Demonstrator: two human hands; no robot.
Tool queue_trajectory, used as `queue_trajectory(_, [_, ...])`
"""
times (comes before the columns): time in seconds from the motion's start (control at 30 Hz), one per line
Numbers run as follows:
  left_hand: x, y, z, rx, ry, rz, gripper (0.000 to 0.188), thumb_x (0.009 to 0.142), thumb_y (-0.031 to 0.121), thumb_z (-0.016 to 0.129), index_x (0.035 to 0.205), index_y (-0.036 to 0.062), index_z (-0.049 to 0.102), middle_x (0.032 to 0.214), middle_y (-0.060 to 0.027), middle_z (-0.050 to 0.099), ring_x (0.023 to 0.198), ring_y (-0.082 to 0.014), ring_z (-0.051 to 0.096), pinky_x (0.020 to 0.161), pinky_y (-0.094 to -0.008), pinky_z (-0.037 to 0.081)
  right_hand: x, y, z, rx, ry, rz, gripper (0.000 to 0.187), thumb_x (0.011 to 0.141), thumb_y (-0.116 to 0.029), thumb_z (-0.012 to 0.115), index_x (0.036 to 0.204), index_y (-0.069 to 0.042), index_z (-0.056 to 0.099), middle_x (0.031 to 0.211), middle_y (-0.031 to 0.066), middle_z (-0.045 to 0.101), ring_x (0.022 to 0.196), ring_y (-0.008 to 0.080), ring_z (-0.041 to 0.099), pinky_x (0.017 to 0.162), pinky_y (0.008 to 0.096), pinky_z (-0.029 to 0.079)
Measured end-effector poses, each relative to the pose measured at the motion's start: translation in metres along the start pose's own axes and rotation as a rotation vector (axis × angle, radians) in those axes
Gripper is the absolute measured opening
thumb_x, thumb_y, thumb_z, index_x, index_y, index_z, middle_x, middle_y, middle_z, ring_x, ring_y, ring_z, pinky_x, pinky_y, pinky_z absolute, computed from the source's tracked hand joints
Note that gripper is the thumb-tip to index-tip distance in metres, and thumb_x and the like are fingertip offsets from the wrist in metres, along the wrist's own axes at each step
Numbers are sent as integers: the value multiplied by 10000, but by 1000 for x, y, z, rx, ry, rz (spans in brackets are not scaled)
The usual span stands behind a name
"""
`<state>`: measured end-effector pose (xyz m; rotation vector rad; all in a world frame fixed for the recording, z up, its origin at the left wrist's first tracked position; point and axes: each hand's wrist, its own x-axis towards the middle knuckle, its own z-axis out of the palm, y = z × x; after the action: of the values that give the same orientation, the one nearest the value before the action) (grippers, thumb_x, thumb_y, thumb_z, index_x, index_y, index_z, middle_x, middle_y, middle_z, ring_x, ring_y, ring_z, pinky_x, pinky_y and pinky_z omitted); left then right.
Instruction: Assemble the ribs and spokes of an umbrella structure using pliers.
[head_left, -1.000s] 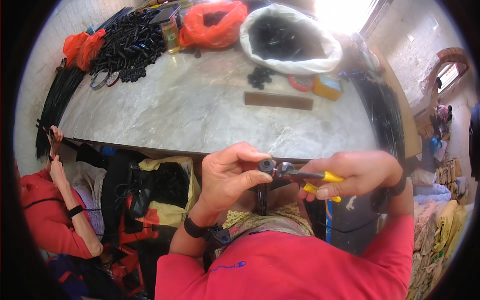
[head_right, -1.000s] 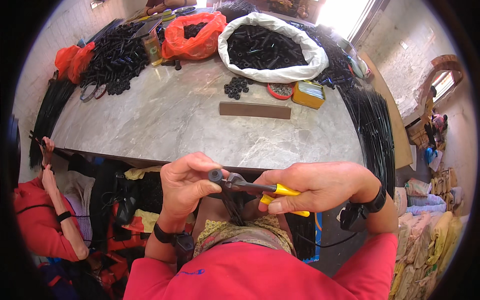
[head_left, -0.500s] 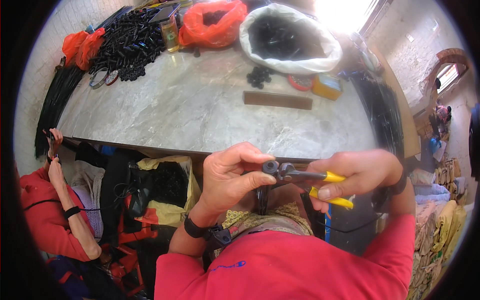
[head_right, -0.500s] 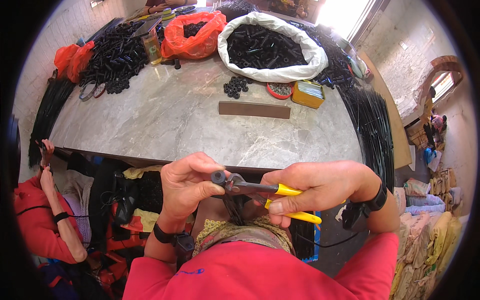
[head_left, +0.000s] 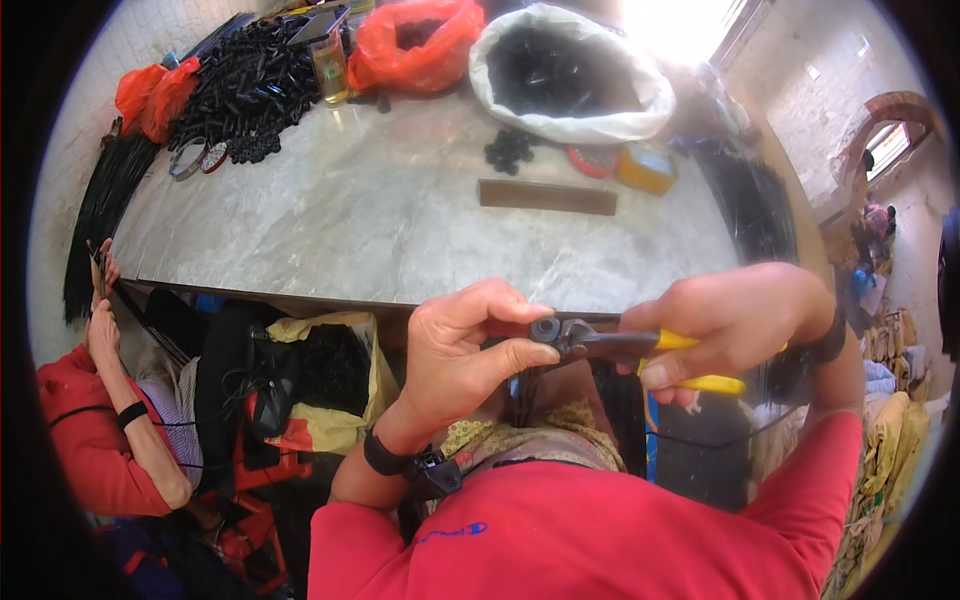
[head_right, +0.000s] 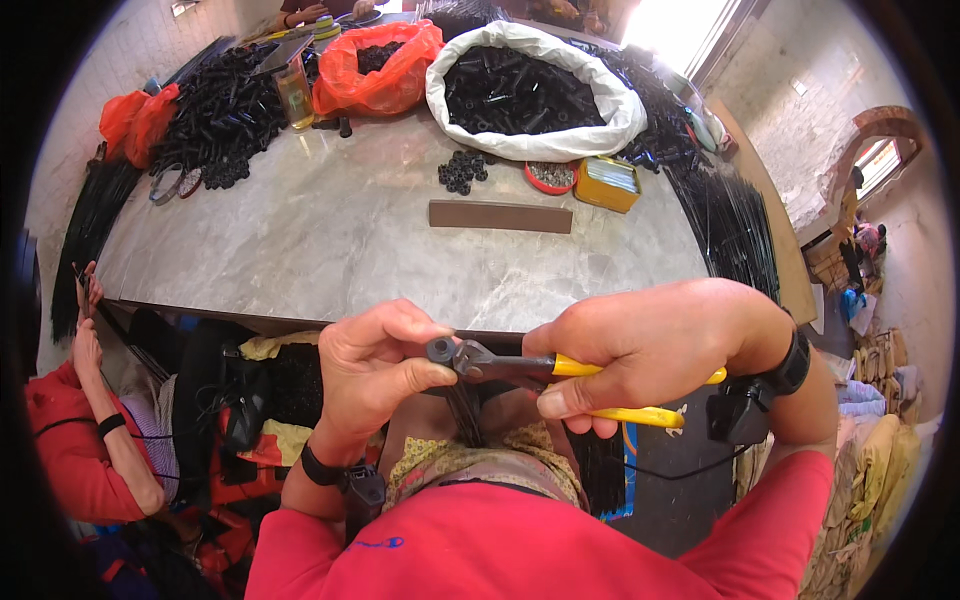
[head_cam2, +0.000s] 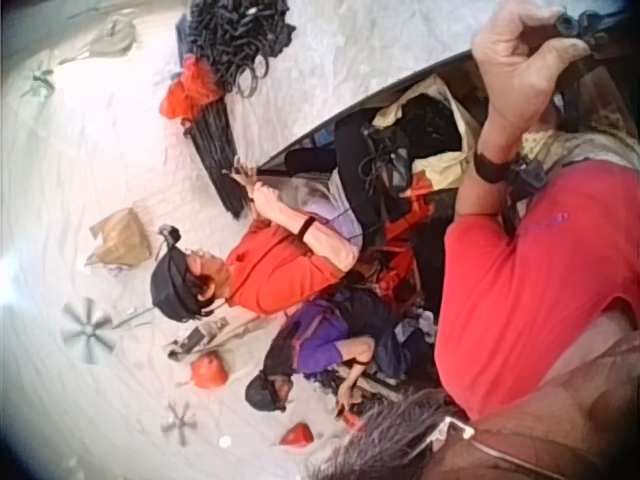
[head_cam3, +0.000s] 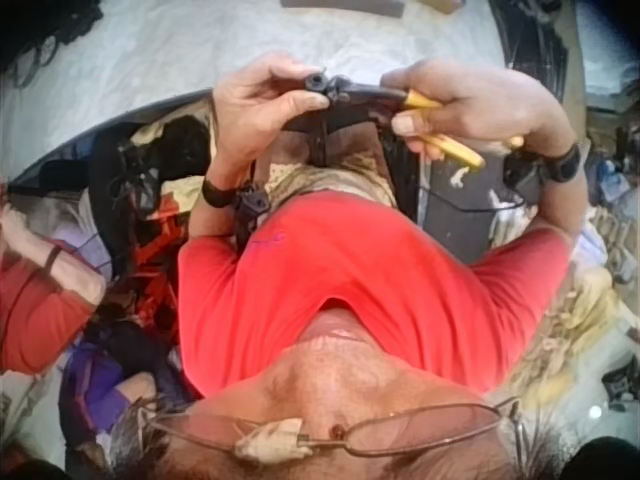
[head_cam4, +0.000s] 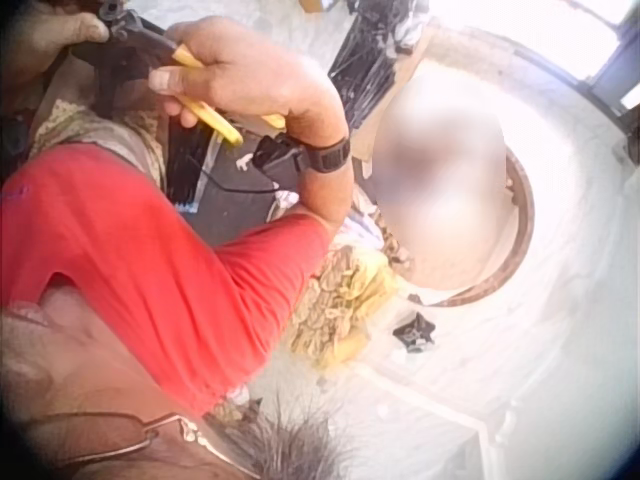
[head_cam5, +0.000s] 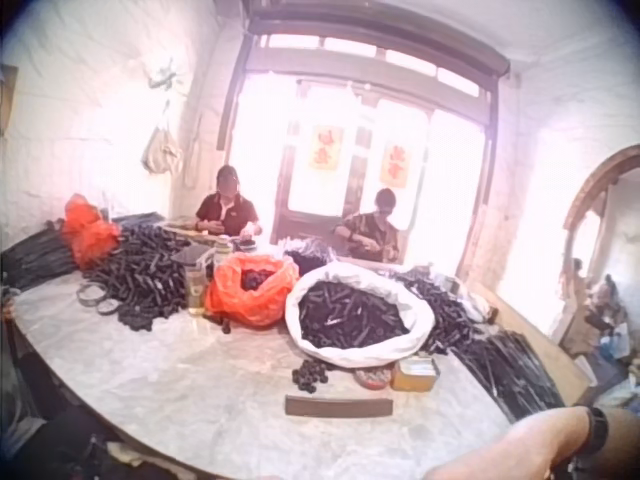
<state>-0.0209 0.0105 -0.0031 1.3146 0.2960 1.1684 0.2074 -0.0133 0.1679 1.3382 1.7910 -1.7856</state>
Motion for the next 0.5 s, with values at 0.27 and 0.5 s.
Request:
queue_trajectory(0.27, [-8, -5, -9, -137, -15, -16, 284, 796, -126, 771, 1060, -68, 685, 995, -94, 687, 919, -135, 676, 810, -263, 565, 22, 45, 16, 48, 51, -314, 407, 1045, -331, 564, 1287, -7, 521, 1014, 95, 678, 912, 129, 642, 777, 303, 509])
queue_trajectory(0.5, [-10, -4, -11, -139, -12, -3, 296, 797, -120, 775, 1074, -75, 683, 1002, -103, 686, 925, -142, 678, 825, -268, 568, 30, 55, 21, 237, -10, -333, 451, 1059, -300, 536, 1349, 39, 462, 1137, 105, 661, 977, 158, 653, 856, 308, 529])
